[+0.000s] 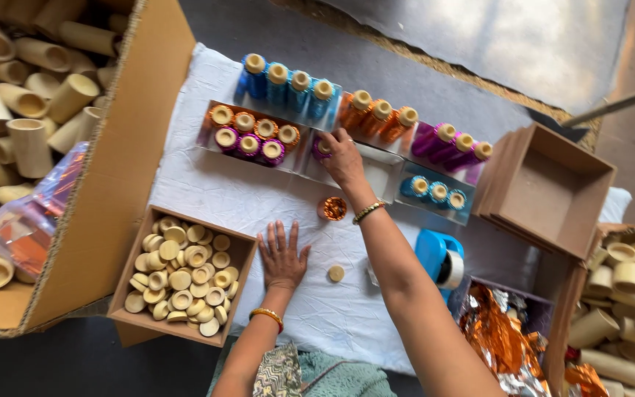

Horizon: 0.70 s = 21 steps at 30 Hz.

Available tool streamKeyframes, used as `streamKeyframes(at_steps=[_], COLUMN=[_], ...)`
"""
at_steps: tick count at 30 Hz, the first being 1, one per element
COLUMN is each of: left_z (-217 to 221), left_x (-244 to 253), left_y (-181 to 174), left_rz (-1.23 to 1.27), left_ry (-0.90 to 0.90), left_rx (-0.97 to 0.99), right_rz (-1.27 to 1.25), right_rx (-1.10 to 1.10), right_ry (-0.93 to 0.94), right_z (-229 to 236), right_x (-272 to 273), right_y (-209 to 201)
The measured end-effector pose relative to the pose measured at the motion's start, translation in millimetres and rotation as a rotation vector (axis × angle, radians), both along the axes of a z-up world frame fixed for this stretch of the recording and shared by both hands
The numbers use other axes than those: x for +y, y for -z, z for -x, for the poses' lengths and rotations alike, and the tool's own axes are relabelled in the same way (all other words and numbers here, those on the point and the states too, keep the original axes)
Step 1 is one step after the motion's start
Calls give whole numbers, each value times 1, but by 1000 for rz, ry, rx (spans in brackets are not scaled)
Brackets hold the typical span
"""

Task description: The person wipes small wooden disks with a cloth, wraps them in foil and paper by hand, and places the wrapped items into cardboard tubes.

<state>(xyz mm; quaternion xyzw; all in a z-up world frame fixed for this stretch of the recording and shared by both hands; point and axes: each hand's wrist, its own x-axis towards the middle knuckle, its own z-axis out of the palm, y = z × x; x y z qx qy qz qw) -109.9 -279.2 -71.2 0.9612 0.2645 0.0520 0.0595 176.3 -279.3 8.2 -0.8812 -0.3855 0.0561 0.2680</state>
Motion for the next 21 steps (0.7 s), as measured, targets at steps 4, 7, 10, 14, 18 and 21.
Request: streamKeyframes(at_steps=[4,7,10,14,18,21], left_z=[-1,-1,-1,1,0,0], left_x=[1,0,1,-2,0,-1], left_y=[0,1,-3,-5,-1,-1], left_rz=[-24,-26,-21,-51,-57,-52], left_ry=[20,0,-6,-14,-23,-26], left_rx=[41,34,48,32,12,-3], right_rz=[-28,-87,15,213,370,353], right_rx=[26,27,-88,-226,-285,-304], right_ry=[39,122,284,377,339,345], right_z=[4,-5,-19,-22,-33,-35], right_x=[-24,-74,-141,-193,-211,-207], right_y=[-34,-30,-26,-25,-2,-12])
